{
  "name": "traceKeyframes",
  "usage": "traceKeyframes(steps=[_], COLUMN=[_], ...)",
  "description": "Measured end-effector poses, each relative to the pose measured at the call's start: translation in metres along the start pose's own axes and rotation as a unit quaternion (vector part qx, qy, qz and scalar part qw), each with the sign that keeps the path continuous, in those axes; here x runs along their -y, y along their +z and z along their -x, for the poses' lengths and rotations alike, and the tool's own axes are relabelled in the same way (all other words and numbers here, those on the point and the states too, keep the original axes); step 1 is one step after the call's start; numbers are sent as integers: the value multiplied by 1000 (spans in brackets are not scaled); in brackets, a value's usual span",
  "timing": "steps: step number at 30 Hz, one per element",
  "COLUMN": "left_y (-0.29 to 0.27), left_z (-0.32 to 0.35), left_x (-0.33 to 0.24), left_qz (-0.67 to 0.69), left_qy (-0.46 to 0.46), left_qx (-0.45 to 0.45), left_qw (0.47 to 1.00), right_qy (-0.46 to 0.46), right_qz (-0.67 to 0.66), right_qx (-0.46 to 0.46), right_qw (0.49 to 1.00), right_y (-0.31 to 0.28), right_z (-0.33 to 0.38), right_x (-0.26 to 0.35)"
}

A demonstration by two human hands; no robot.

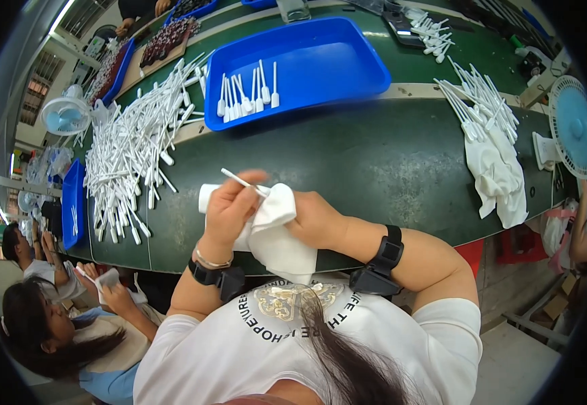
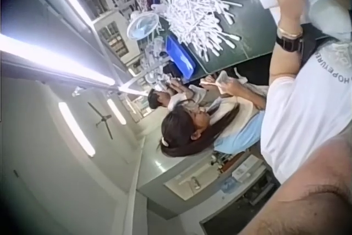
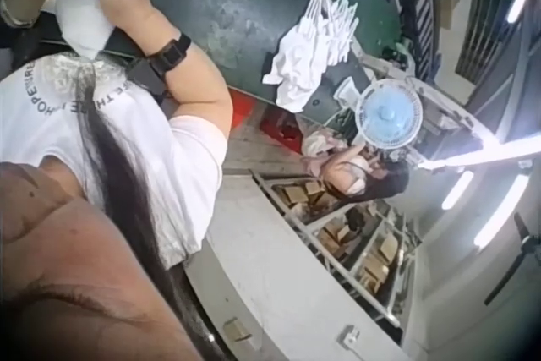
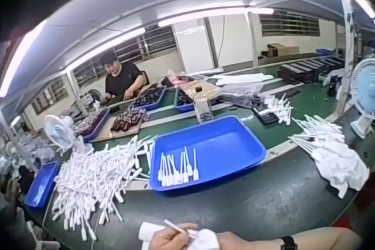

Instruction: The person picks up a swab from a pile, wipes it with a cloth, and places it into a blue tray, repeating the process.

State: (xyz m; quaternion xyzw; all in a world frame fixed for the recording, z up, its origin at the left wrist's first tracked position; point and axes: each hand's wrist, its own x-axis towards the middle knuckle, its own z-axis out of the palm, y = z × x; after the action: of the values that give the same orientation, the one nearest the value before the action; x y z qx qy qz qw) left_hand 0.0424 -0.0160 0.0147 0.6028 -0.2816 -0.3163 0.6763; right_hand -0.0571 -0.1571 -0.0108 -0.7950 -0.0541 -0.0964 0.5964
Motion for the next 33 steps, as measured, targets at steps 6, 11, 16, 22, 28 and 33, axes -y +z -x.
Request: traceKeyframes(steps=[6,11,16,22,28,33], left_y=[-10,-25,3,8,-10,13], left_z=[7,4,8,7,5,16], left_x=[-2,-5,3,1,-3,6], left_qz=[136,187,99,84,186,30], left_qy=[63,112,76,54,110,134], left_qx=[-107,-154,-118,-119,-169,-160], left_qw=[983,964,985,988,962,978], right_qy=[47,52,37,17,-8,3], right_qz=[-31,-72,-16,33,-42,-73], right_qx=[57,-2,-29,39,-20,-15], right_qw=[997,996,999,999,999,997], right_y=[-4,-5,4,2,-2,7], right_z=[-1,-5,-9,-10,-5,-7], right_x=[6,11,9,9,8,5])
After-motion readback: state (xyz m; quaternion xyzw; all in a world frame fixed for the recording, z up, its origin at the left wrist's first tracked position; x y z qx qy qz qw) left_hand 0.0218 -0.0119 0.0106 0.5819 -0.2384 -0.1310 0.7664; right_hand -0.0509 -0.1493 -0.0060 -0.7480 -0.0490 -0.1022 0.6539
